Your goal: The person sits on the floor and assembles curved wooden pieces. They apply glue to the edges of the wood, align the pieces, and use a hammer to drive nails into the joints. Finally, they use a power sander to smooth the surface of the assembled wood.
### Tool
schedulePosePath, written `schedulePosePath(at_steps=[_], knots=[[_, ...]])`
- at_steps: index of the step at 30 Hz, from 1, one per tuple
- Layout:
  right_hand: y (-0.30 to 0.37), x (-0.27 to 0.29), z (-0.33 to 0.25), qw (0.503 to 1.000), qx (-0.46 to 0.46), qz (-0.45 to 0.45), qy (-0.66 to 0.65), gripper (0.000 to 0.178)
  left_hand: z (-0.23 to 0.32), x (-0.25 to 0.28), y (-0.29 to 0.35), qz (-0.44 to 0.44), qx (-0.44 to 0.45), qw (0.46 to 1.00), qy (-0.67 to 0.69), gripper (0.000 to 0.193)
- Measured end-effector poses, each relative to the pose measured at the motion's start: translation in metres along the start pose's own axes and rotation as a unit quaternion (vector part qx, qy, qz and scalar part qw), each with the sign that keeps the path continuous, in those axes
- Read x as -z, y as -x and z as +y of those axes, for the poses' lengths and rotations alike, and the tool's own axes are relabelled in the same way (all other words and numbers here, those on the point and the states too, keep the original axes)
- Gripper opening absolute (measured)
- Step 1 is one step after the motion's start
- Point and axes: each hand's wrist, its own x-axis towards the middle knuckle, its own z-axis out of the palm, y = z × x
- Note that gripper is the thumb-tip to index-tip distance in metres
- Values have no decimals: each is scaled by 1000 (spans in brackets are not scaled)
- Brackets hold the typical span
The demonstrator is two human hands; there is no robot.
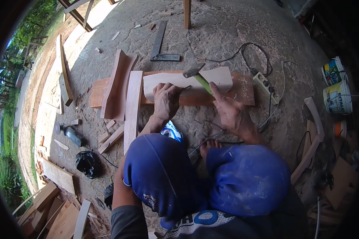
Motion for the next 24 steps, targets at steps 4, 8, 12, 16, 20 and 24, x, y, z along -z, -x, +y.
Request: schedulePosePath(at_steps=[4, 8, 12, 16, 20, 24], knots=[[-16, 49, -28, 933, 140, 239, -231, 58, 0, 2, 0, -9, 2, 1000, -16, 14], [28, -15, 28, 989, -77, -111, 57, 69, 10, -17, -1, 4, -19, 999, 29, 15], [3, -16, 9, 996, -73, -13, -57, 66, -6, -2, 15, -5, -11, 1000, -17, 10], [-47, -12, 46, 985, -108, 94, -100, 62, -2, -4, -3, -1, -4, 1000, 12, 16], [-62, -47, 121, 981, -66, 160, -85, 58, 2, 7, -19, -80, -21, 996, 18, 13], [-67, -39, 103, 949, -237, 38, -203, 59, 17, 60, -79, -157, -166, 964, -134, 10]])
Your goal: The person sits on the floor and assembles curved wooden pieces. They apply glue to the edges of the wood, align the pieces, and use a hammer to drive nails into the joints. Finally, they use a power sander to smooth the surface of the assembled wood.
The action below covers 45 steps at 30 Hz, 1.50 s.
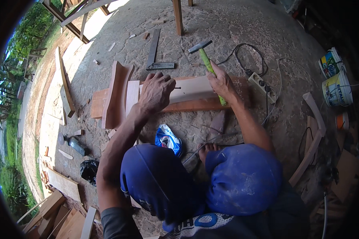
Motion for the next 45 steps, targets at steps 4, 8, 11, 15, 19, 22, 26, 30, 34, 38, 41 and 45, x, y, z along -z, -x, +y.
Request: schedulePosePath(at_steps=[4, 8, 11, 15, 19, 22, 26, 30, 34, 38, 41, 45], knots=[[6, 11, -11, 992, -65, -11, -108, 59, 12, 37, -57, 71, 7, 995, 68, 7], [15, 19, -11, 955, -93, 8, -282, 60, 9, -44, -56, 110, 51, 955, 272, 9], [26, 27, -12, 935, -108, 23, -338, 62, 12, -102, -34, 59, 79, 939, 328, 19], [66, 45, -19, 977, -78, 66, -189, 62, 24, -97, -39, 40, 62, 962, 264, 19], [109, 57, -27, 984, 110, 128, 65, 55, 39, -96, -40, 56, 51, 975, 210, 18], [138, 59, -43, 988, 98, 92, 79, 55, 40, -91, -36, 57, 57, 980, 184, 16], [156, 63, -40, 995, 10, 20, 98, 57, 42, -95, -39, 63, 44, 978, 192, 15], [158, 57, -38, 992, 60, 33, 105, 57, 39, -98, -40, 58, 39, 978, 197, 19], [156, 59, -54, 980, 111, 63, 152, 62, 40, -97, -40, 52, 51, 981, 180, 15], [155, 52, -31, 965, 26, -16, 259, 62, 41, -97, -40, 48, 57, 980, 185, 16], [152, 51, -19, 978, 80, 2, 194, 61, 42, -102, -41, 47, 55, 984, 161, 17], [142, 64, -73, 948, 260, 165, 78, 57, 41, -100, -38, 49, 55, 982, 175, 17]])
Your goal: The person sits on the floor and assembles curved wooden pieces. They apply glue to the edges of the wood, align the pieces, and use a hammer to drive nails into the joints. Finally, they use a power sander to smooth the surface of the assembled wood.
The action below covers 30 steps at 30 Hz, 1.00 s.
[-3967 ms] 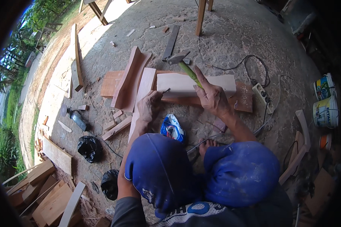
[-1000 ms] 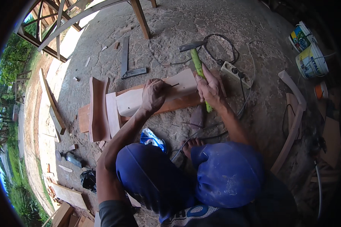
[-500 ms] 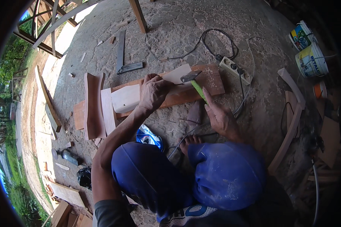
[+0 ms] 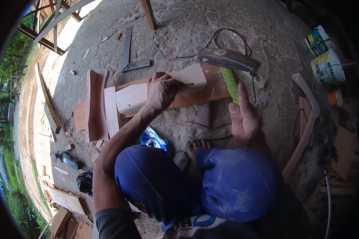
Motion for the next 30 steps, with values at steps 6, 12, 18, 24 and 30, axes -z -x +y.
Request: schedulePosePath(at_steps=[6, 12, 18, 24, 30], knots=[[55, -13, 56, 938, -181, -260, 138, 63, 1, 0, -3, -3, -7, 1000, 28, 17], [45, -14, 16, 983, -154, -87, 46, 57, -6, 11, -7, -50, -4, 998, 33, 16], [110, 1, 10, 927, -356, -107, -44, 55, -7, 7, -10, -58, -166, 984, -41, 21], [171, 10, -1, 861, -462, -197, -79, 56, 8, 12, 4, -52, -200, 978, -34, 28], [197, -4, 22, 861, -440, -243, -77, 57, -40, 7, -21, -93, -89, 991, -46, 17]])
